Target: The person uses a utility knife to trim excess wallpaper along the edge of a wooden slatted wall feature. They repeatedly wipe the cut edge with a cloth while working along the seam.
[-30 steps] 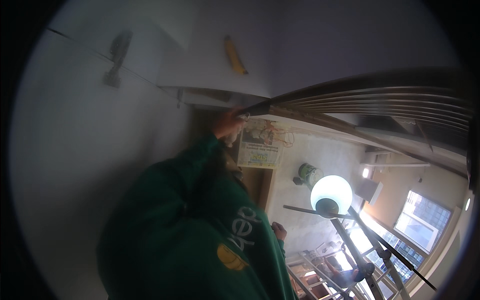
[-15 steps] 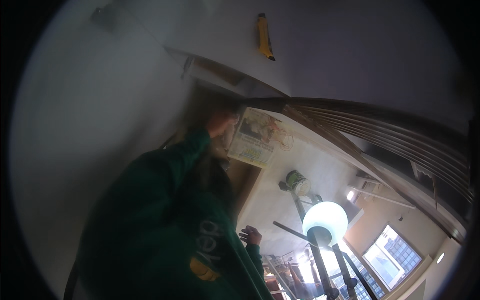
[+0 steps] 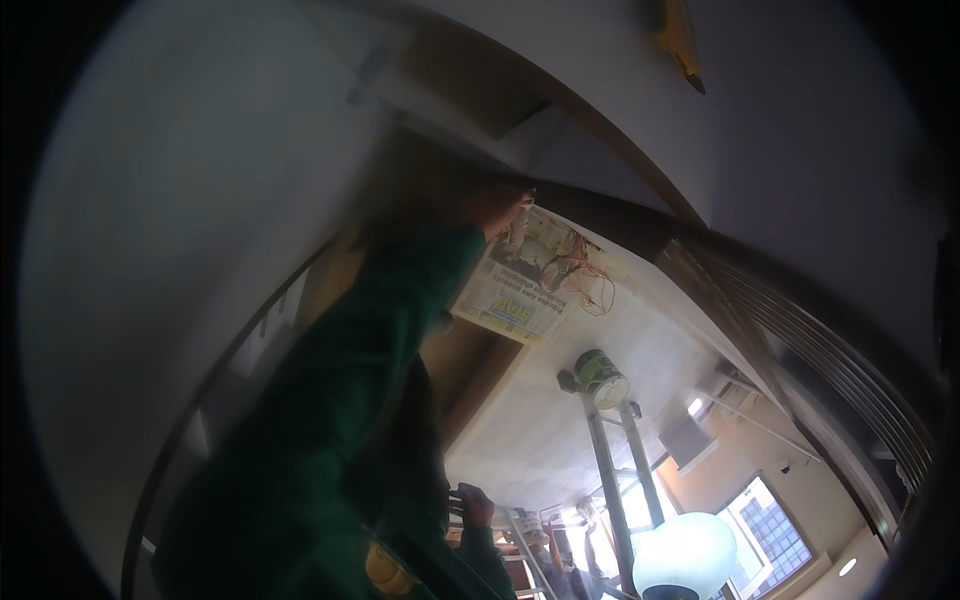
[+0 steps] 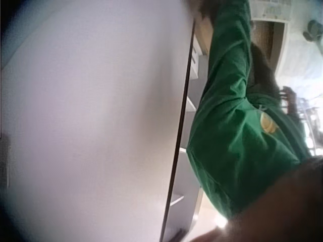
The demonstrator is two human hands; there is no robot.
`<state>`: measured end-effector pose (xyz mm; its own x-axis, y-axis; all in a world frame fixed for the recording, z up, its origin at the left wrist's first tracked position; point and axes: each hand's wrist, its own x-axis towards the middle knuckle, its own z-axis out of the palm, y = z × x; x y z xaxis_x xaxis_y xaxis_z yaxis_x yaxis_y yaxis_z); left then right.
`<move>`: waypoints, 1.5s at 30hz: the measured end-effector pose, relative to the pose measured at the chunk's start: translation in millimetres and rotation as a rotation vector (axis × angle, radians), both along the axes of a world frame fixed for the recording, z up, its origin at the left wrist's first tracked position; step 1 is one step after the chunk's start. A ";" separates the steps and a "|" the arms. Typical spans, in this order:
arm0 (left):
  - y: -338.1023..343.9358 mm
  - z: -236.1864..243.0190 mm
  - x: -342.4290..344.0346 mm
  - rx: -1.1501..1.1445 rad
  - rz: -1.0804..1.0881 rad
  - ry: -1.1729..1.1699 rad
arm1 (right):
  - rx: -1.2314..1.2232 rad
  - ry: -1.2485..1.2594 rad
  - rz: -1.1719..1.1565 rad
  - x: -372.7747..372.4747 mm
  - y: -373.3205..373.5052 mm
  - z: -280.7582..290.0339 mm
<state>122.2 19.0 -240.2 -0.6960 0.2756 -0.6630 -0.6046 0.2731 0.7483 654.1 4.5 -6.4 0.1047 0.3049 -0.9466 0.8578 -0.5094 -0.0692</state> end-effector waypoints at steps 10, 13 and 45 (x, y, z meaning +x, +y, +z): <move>58.2 66.3 -3.8 -0.140 -0.060 1.267 | -0.029 -0.054 0.002 17.2 -0.4 -9.2; 65.4 119.5 4.6 0.182 0.242 0.961 | -0.016 -0.073 0.011 22.5 5.2 -11.6; 6.1 52.4 1.2 0.358 -0.261 0.123 | 0.024 -0.073 0.046 12.8 32.1 -6.8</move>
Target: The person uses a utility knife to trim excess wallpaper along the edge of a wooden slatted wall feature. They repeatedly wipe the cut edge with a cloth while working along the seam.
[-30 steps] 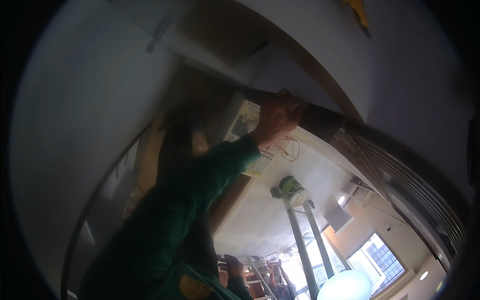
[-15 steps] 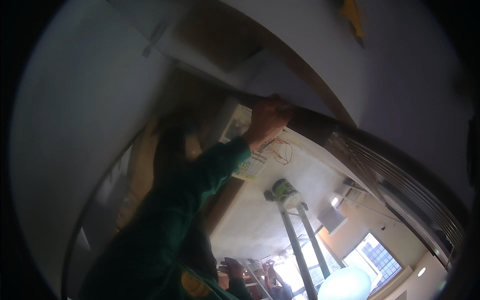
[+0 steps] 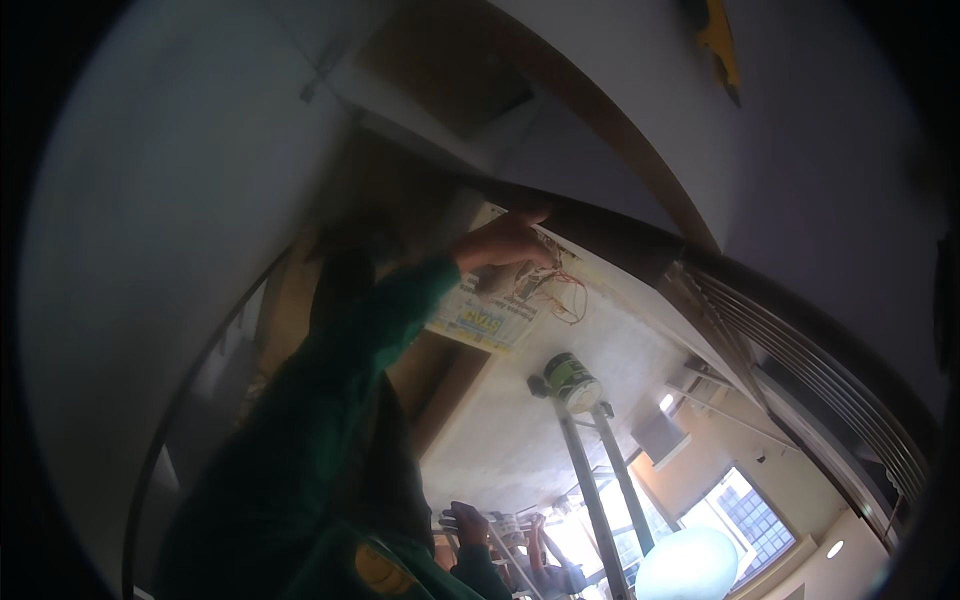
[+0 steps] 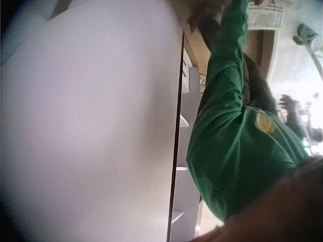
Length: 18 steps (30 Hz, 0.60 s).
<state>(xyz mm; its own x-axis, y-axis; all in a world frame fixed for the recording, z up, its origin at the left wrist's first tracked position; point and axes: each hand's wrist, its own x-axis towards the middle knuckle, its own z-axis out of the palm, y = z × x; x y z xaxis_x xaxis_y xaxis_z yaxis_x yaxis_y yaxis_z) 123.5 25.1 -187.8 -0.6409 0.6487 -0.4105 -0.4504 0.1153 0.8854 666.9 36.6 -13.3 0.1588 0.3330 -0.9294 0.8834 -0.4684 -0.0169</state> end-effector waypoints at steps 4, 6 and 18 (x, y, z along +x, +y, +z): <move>5.4 11.8 -11.9 0.009 -0.173 -0.088 | -0.023 0.023 0.006 -5.9 -5.6 0.1; 5.7 28.9 -15.5 0.034 -0.199 -0.092 | -0.038 0.028 -0.004 -7.9 -7.3 0.2; -46.2 176.3 79.4 0.142 0.117 -0.251 | 0.003 0.153 0.038 -33.4 -4.9 23.4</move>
